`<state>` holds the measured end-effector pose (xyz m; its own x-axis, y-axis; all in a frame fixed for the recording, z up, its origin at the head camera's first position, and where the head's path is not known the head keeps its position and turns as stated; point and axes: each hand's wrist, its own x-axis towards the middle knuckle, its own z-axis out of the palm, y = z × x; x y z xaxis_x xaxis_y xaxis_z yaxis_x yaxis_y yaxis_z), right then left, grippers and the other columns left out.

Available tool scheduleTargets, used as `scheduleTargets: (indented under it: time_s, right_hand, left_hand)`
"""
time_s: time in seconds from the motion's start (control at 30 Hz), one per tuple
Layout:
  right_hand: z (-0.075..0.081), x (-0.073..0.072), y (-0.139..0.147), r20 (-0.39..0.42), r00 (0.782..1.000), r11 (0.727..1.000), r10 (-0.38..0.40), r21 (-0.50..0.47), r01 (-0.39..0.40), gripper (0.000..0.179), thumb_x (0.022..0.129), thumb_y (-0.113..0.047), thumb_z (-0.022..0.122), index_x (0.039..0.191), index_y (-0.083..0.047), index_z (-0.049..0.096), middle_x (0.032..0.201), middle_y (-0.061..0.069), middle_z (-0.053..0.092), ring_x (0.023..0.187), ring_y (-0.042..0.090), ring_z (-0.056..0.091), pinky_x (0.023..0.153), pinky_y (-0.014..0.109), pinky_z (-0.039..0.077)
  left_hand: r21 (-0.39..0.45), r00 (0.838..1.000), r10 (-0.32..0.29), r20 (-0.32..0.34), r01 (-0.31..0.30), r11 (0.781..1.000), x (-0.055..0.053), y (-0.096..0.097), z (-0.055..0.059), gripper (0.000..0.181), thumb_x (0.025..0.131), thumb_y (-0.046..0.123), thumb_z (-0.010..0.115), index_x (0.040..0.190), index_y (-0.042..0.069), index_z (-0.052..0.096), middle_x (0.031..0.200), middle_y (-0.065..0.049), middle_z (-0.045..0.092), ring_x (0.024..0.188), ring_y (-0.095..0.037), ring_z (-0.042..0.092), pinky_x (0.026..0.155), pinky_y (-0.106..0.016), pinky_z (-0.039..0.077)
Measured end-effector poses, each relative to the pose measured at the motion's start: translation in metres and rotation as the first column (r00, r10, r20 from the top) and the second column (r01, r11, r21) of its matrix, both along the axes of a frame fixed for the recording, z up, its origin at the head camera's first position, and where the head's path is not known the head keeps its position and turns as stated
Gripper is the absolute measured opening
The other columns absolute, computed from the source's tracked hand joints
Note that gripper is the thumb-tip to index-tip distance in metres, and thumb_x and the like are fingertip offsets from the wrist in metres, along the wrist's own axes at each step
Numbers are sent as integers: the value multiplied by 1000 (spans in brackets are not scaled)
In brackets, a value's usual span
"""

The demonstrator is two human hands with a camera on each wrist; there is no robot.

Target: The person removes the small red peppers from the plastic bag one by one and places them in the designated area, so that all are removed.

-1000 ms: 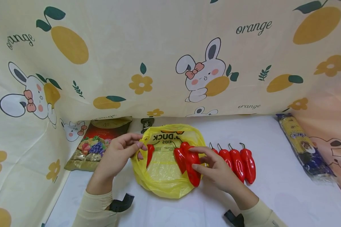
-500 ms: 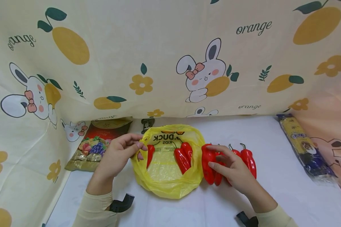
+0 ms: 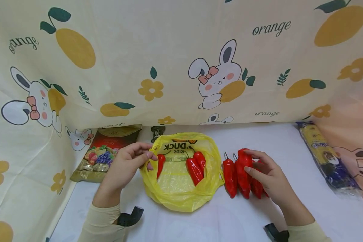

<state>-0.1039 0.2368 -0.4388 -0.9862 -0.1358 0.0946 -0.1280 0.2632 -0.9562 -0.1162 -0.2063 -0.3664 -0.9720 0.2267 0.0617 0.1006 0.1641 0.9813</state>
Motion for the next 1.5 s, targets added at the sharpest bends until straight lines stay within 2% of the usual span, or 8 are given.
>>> scheduleTargets:
  time_s: [0.23, 0.43, 0.67, 0.83, 0.97, 1.13, 1.3, 1.5]
  right_hand:
    - [-8, -7, 29, -55, 997, 999, -49, 1, 49, 55, 109, -8, 66, 162, -15, 49, 149, 2, 51, 124, 17, 57, 84, 30, 63]
    - [-12, -13, 56, -57, 995, 986, -85, -150, 75, 56, 109, -2, 64, 162, -13, 50, 147, 1, 51, 125, 16, 56, 86, 23, 60]
    - [-27, -20, 89, 61, 993, 952, -99, -285, 113, 57, 110, -4, 64, 163, -19, 51, 144, -1, 50, 122, 12, 57, 84, 23, 61]
    - [-37, -22, 111, 166, 978, 941, -126, -291, 171, 58, 110, -8, 65, 162, -29, 52, 140, -7, 50, 116, 7, 58, 82, 23, 61]
    - [-43, -23, 121, 214, 963, 947, -166, -237, 216, 57, 109, -12, 69, 162, -29, 53, 134, -7, 50, 113, 7, 56, 81, 22, 60]
    - [-50, -24, 125, 226, 949, 976, -220, 43, 216, 61, 111, -29, 68, 167, -30, 45, 141, 7, 49, 106, 9, 59, 79, 24, 61]
    - [-53, -25, 124, 232, 950, 962, -208, 224, 156, 71, 112, -35, 64, 171, -13, 30, 156, 34, 37, 124, 37, 52, 77, 28, 62]
    - [-50, -26, 121, 285, 940, 959, -187, 262, 111, 76, 111, -34, 68, 169, -3, 28, 156, 37, 35, 135, 58, 42, 78, 31, 63]
  left_hand:
    - [5, 1000, -2, -2, 2, 1000, 0, 0, -1, 23, 110, -2, 59, 130, -12, 63, 105, -22, 73, 77, -27, 72, 78, -33, 64]
    - [11, 1000, -10, -18, 10, 1000, 0, 1, -1, 23, 110, -3, 58, 130, -13, 62, 105, -23, 72, 77, -26, 71, 78, -33, 64]
    - [3, 1000, -3, -14, 4, 1000, 0, 1, -1, 22, 110, -3, 59, 129, -13, 63, 104, -22, 73, 77, -26, 71, 78, -33, 64]
    - [0, 1000, 0, -12, 0, 1000, 0, 0, -1, 22, 110, -2, 59, 129, -12, 63, 104, -22, 73, 77, -27, 72, 78, -33, 64]
    - [-5, 1000, 4, -6, -4, 1000, 1, 0, 0, 22, 110, -2, 59, 129, -11, 64, 105, -21, 73, 77, -27, 72, 78, -33, 64]
    - [-9, 1000, 8, 7, -8, 1000, 1, 0, 0, 22, 111, -1, 59, 130, -10, 64, 105, -21, 73, 78, -27, 72, 79, -33, 64]
    - [-11, 1000, 10, 8, -10, 1000, 1, 0, 1, 23, 111, -1, 59, 131, -10, 64, 105, -21, 74, 77, -27, 72, 79, -32, 63]
    - [-12, 1000, 10, 4, -10, 1000, 2, 0, 2, 23, 111, -1, 59, 131, -10, 64, 105, -21, 74, 77, -27, 71, 79, -32, 63]
